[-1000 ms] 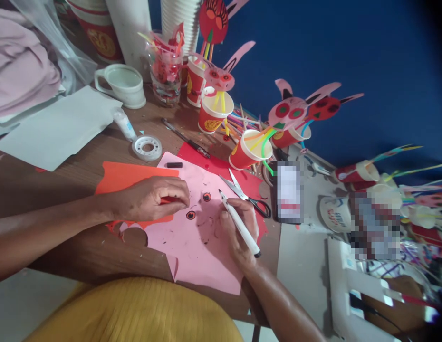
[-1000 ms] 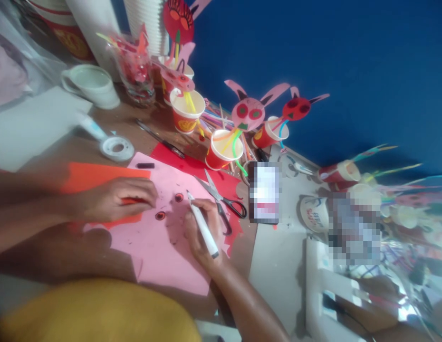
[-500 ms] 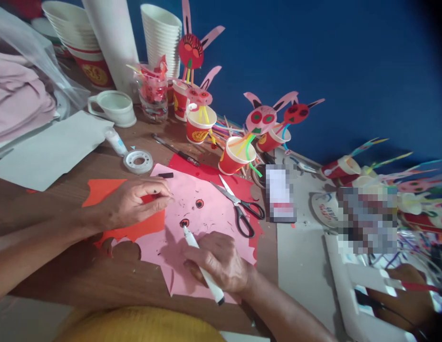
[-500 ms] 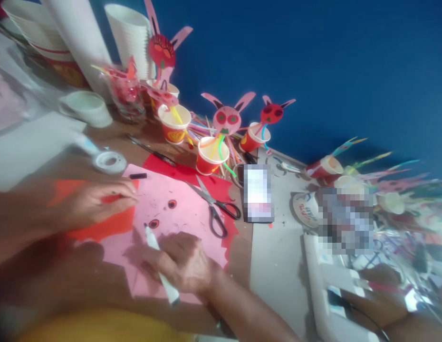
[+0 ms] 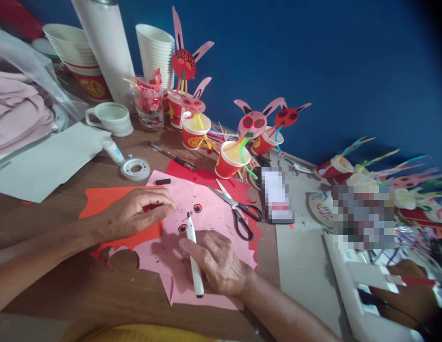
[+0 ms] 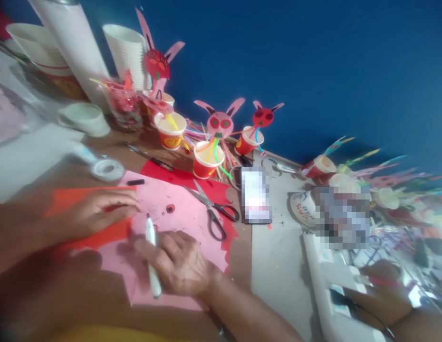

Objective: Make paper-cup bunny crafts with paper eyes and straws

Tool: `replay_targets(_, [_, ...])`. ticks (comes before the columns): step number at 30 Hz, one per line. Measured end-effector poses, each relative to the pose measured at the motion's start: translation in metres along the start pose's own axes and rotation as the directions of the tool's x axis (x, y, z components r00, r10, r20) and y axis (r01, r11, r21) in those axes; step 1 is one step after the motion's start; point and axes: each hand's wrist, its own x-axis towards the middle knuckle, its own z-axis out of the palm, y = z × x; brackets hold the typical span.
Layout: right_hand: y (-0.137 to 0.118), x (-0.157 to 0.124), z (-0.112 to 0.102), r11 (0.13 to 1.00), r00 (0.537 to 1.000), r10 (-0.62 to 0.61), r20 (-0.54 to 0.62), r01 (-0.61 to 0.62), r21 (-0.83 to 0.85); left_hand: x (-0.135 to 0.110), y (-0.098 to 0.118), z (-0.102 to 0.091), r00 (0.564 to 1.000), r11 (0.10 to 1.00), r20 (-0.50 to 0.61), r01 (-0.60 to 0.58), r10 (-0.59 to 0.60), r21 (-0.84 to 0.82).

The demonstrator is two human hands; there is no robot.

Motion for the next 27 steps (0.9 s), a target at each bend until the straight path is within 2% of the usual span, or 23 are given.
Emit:
replay_targets(3, [-0.002, 0.002, 0.0, 1.0, 1.0, -0.005, 0.004, 0.005, -0.018, -0.001, 0.004, 0.002, 0.97, 0.981, 0.229, 0.119, -0.082, -0.152])
replay_targets(5, [-0.003, 0.003, 0.001, 1.0, 1.0, -0.005, 0.021, 0.006, -0.031, -0.003, 0.006, 0.004, 0.949, 0.959, 0.297, 0.179, -0.109, -0.219])
replay_targets(10, [-0.007, 0.004, 0.008, 0.996, 0.998, -0.003, 0.06, 0.009, -0.087, -0.007, 0.007, 0.009, 0.931, 0.937, 0.352, 0.204, -0.096, -0.284])
replay_targets(14, [-0.008, 0.007, 0.011, 0.996, 0.998, 0.002, 0.059, 0.003, -0.086, -0.006, 0.012, 0.01, 0.902, 0.853, 0.399, 0.332, -0.162, -0.403])
replay_targets(17, [-0.008, 0.009, 0.007, 0.999, 1.0, -0.014, -0.002, 0.014, -0.03, -0.006, 0.017, 0.007, 0.885, 0.812, 0.415, 0.393, -0.208, -0.431])
replay_targets(19, [-0.006, 0.008, 0.001, 0.998, 0.997, 0.038, -0.074, -0.033, 0.057, -0.005, 0.017, 0.006, 0.918, 0.867, 0.335, 0.335, -0.212, -0.369])
replay_targets(21, [-0.003, 0.006, -0.007, 0.971, 0.97, 0.19, -0.15, -0.164, 0.173, -0.004, 0.014, 0.005, 0.972, 0.959, 0.196, 0.176, -0.133, -0.223])
replay_targets(22, [0.0, 0.004, -0.011, 0.94, 0.939, 0.292, -0.181, -0.247, 0.237, -0.003, 0.011, 0.006, 0.99, 0.989, 0.133, 0.073, -0.055, -0.129])
replay_targets(24, [0.007, 0.001, -0.016, 0.846, 0.843, 0.489, -0.225, -0.396, 0.356, -0.001, 0.005, 0.008, 0.99, 0.991, 0.072, -0.126, 0.122, 0.049])
replay_targets(26, [0.015, -0.003, -0.017, 0.75, 0.738, 0.626, -0.25, -0.483, 0.452, 0.0, 0.0, 0.012, 0.966, 0.95, 0.08, -0.258, 0.247, 0.178])
replay_targets(27, [0.018, -0.005, -0.016, 0.714, 0.702, 0.667, -0.251, -0.506, 0.484, 0.0, -0.002, 0.014, 0.956, 0.929, 0.095, -0.293, 0.279, 0.225])
